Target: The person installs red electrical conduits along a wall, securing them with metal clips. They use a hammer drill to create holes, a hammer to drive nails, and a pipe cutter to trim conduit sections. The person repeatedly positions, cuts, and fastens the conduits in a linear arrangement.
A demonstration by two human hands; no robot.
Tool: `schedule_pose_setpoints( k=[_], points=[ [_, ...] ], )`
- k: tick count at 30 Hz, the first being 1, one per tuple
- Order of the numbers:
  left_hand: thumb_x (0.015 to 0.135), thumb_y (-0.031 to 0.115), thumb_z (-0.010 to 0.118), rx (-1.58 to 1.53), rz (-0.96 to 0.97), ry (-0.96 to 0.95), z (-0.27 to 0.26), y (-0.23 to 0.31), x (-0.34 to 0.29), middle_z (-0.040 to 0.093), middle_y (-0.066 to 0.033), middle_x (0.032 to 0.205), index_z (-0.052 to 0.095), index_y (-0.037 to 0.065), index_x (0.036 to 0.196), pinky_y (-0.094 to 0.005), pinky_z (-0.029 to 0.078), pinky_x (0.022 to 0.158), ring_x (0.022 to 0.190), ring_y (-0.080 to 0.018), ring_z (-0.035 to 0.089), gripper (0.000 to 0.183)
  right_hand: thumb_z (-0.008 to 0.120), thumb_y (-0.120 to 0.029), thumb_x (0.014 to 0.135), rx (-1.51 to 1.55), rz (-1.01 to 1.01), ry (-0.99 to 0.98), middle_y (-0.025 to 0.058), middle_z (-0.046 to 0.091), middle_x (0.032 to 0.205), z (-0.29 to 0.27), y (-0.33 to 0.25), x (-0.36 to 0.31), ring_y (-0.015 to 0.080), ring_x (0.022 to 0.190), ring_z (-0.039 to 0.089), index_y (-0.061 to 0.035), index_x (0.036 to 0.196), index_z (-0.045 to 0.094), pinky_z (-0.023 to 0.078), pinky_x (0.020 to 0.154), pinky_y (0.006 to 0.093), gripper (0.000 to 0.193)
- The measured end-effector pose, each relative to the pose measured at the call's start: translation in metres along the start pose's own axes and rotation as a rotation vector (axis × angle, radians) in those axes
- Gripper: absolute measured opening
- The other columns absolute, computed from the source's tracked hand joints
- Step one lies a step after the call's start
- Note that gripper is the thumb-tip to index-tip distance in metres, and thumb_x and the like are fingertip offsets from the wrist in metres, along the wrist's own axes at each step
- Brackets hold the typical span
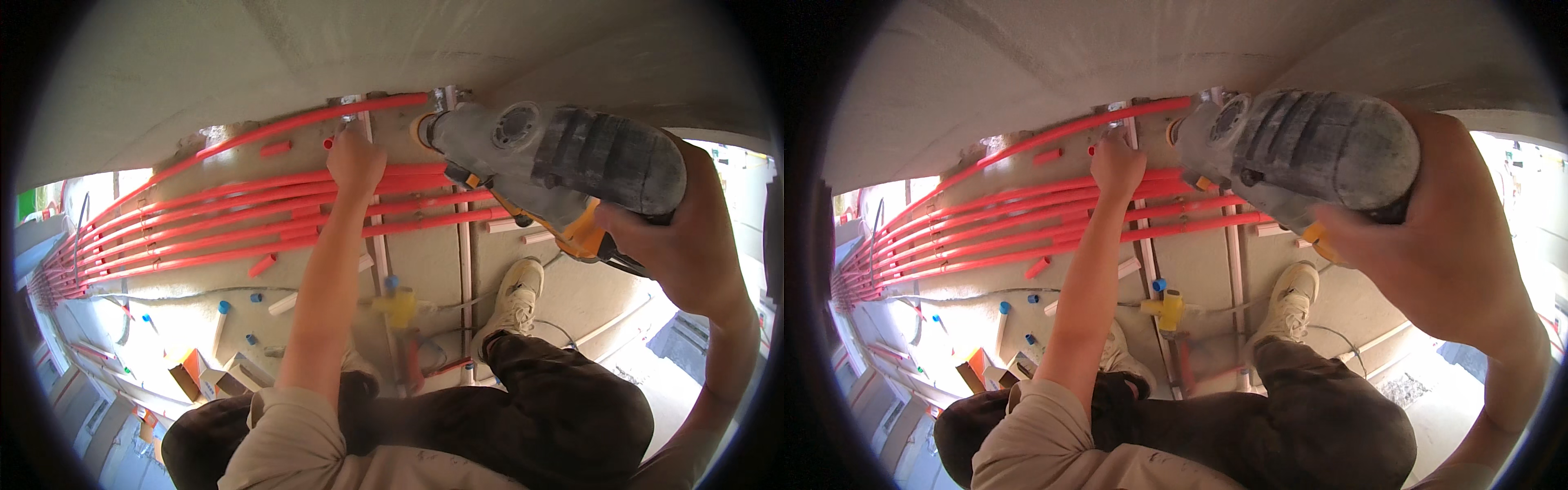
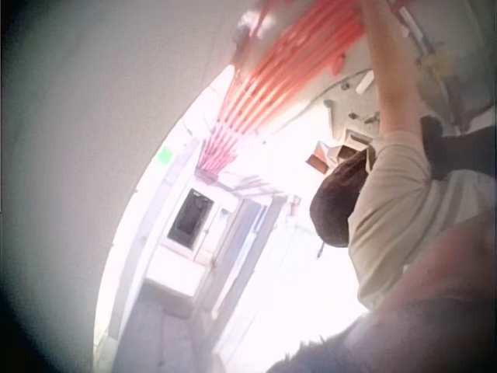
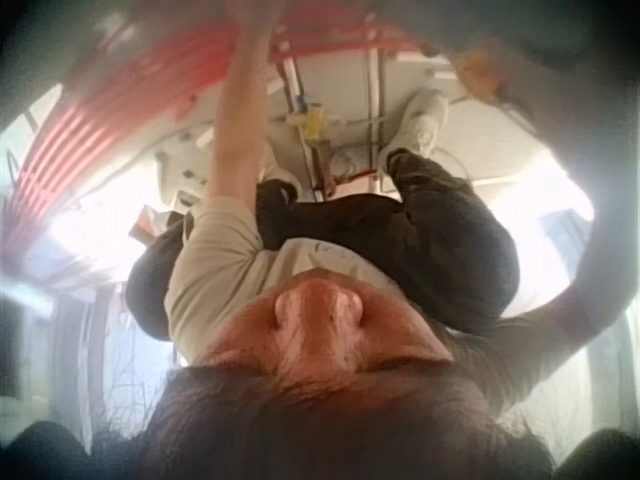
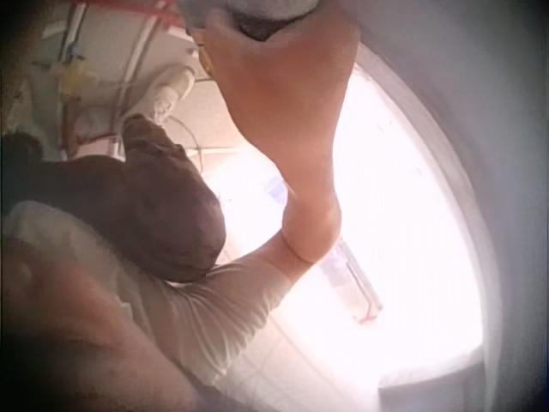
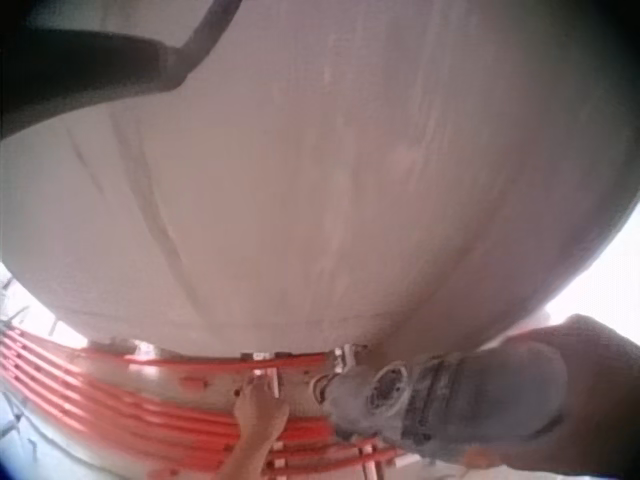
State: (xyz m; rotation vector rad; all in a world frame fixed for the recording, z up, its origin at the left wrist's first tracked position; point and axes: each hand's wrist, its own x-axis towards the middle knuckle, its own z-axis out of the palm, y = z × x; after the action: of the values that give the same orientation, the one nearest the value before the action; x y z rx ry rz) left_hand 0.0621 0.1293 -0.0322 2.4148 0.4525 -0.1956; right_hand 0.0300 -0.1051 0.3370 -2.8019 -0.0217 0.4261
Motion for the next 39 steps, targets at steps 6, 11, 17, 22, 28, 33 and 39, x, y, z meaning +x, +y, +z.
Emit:
schedule_pose_setpoints(
  k=[6,11,17,22,28,33,39],
  points=[
    [0.081,0.01,0.063,0.075,0.004,0.15,0.006,0.003,0.012,0.073,-0.0262,0.105,0.064,-0.004,0.109,-0.0561,0.058,0.084,0.1,-0.0474,0.071,0.032,0.082,-0.002,0.081,0.031,-0.085,-0.09,0.0164,0.071,0.108,-0.002,0.006,0.001,0.0229,0.099,0.072,0.0039,0.126,0.062,0.06,0.089,0.0383,0.049],
    [0.081,0.013,0.065,0.012,-0.091,0.085,0.003,-0.001,0.015,0.074,-0.0263,0.103,0.068,-0.001,0.103,-0.0566,0.056,0.084,0.101,-0.048,0.07,0.026,0.087,-0.004,0.08,-0.077,-0.263,-0.114,0.0177,0.066,0.12,-0.003,0.021,0.003,0.0247,0.11,0.07,0.0026,0.135,0.053,0.06,0.093,0.0391,0.065],
    [0.081,0.011,0.068,0.028,0.011,0.246,0.014,-0.012,0.009,0.074,-0.0223,0.094,0.069,0.001,0.1,-0.057,0.056,0.079,0.093,-0.0477,0.07,0.021,0.091,-0.008,0.081,-0.118,-0.256,-0.103,0.0189,0.06,0.128,-0.002,0.039,0.008,0.0291,0.115,0.068,-0.0011,0.142,0.045,0.06,0.096,0.042,0.077],
    [0.083,0.016,0.078,0.013,0.056,0.311,0.01,-0.014,-0.007,0.069,-0.021,0.097,0.068,0.0,0.095,-0.0562,0.055,0.077,0.093,-0.0458,0.069,0.022,0.088,-0.008,0.081,0.013,-0.197,-0.055,0.018,0.062,0.121,0.004,0.025,0.015,0.0275,0.11,0.068,0.0004,0.137,0.049,0.059,0.093,0.0402,0.068],
    [0.082,0.014,0.081,-0.034,0.04,0.206,0.008,-0.016,-0.073,0.066,-0.0198,0.097,0.066,-0.001,0.088,-0.055,0.053,0.077,0.091,-0.0454,0.067,0.022,0.084,-0.006,0.081,0.165,-0.007,-0.185,0.01,0.069,0.099,-0.019,-0.031,0.016,0.0174,0.085,0.07,0.0007,0.119,0.063,0.059,0.077,0.0342,0.044],
    [0.083,0.011,0.079,-0.162,0.109,0.241,0.01,-0.026,-0.081,0.064,-0.0184,0.093,0.067,-0.002,0.085,-0.0555,0.051,0.075,0.087,-0.0449,0.064,0.017,0.079,-0.005,0.084,0.091,-0.045,-0.046,0.0083,0.07,0.087,-0.019,-0.073,0.003,0.0125,0.069,0.068,0.0001,0.108,0.065,0.058,0.061,0.0291,0.028],
    [0.086,0.016,0.075,-0.145,0.139,0.233,0.013,-0.027,-0.085,0.064,-0.0167,0.094,0.07,0.0,0.085,-0.0528,0.05,0.081,0.093,-0.0391,0.065,0.017,0.08,-0.008,0.084,-0.071,-0.046,-0.208,0.0112,0.07,0.089,-0.022,-0.097,0.008,0.0162,0.069,0.069,-0.0003,0.12,0.06,0.059,0.059,0.0317,0.042]
  ],
)
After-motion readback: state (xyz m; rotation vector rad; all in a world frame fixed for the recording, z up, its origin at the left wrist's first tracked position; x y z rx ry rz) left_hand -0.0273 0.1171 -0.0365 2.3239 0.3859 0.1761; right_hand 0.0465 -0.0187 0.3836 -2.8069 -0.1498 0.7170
